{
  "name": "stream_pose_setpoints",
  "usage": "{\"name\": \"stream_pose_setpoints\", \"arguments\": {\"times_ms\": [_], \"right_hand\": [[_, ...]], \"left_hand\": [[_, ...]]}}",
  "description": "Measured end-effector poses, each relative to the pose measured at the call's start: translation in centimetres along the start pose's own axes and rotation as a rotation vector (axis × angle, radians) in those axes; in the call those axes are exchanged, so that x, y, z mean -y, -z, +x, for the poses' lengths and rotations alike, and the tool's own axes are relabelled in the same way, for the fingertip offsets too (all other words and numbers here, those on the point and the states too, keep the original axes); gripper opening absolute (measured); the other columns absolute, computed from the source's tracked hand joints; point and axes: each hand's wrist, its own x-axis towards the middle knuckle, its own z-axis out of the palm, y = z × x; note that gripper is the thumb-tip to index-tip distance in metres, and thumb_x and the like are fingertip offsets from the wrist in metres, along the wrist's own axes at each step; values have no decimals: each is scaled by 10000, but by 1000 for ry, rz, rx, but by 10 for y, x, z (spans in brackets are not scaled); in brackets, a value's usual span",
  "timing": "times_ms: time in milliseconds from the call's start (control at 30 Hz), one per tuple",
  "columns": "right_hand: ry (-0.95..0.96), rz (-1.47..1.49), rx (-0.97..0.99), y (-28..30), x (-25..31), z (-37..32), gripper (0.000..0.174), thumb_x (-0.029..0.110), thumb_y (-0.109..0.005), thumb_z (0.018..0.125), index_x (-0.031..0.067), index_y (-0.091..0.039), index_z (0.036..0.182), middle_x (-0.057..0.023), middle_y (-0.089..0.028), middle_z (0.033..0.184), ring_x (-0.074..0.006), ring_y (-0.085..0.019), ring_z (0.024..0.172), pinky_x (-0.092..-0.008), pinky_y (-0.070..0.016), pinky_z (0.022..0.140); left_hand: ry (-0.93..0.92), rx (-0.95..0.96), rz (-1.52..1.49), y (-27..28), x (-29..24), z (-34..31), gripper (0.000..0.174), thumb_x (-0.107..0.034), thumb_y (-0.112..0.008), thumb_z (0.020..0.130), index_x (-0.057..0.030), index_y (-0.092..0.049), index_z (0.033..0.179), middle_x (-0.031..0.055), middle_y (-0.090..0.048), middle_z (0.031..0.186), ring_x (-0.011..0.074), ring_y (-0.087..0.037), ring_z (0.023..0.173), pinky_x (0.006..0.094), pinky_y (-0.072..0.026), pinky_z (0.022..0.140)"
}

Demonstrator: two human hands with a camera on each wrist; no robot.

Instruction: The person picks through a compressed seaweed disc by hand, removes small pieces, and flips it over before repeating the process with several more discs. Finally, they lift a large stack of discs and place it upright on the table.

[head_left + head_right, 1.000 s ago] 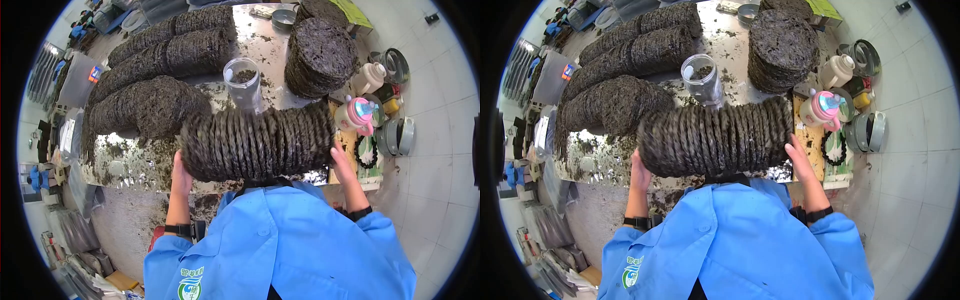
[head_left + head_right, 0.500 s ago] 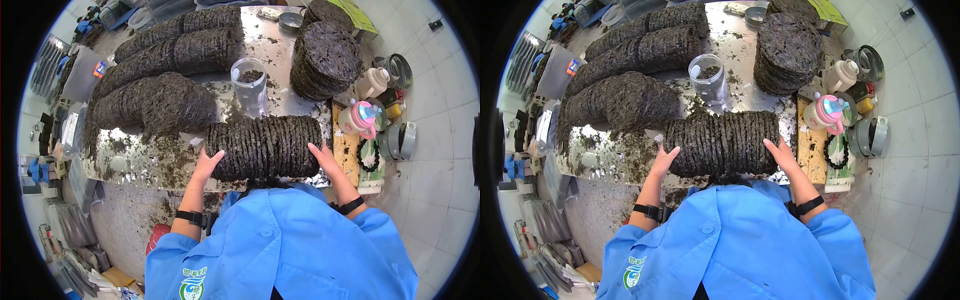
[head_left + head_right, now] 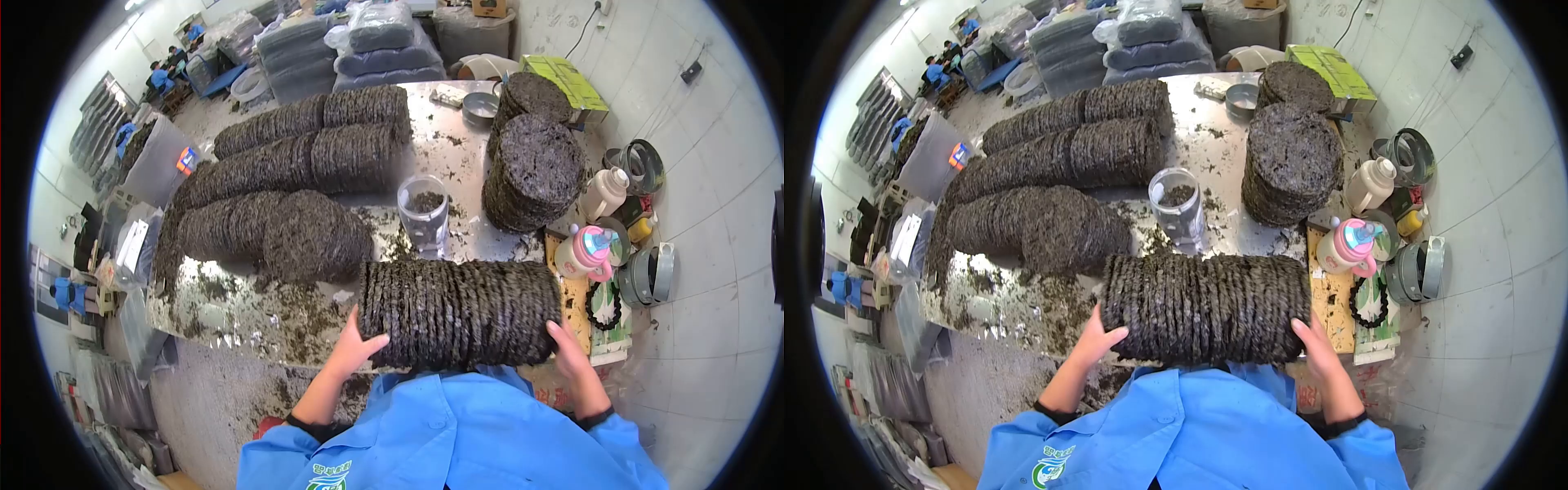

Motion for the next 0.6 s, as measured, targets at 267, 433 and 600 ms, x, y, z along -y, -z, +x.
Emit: {"name": "stream_pose_setpoints", "arguments": {"times_ms": [267,433,600], "right_hand": [[483,229,181,-92,131,5,660,425,-502,912,38,-281,1399,-88,-369,1408,-230,-341,1302,-408,-234,1090],[391,431,386,-173,181,123,548,407,-470,937,128,-332,1389,-63,-383,1411,-232,-344,1290,-440,-220,1092],[260,766,296,-206,172,259,599,501,-530,881,193,-356,1363,-42,-408,1399,-237,-363,1282,-449,-255,1045]], "left_hand": [[-618,-198,166,162,-211,2,1168,-480,-842,546,63,-231,1381,136,-448,1275,234,-442,1186,354,-347,1018],[-1001,-285,710,199,-376,44,1058,-524,-751,631,64,-284,1376,164,-472,1289,241,-465,1185,363,-318,1039],[-1227,-119,953,147,-457,149,846,-297,-714,634,-80,-379,1381,133,-444,1368,246,-425,1261,355,-302,1064]]}}
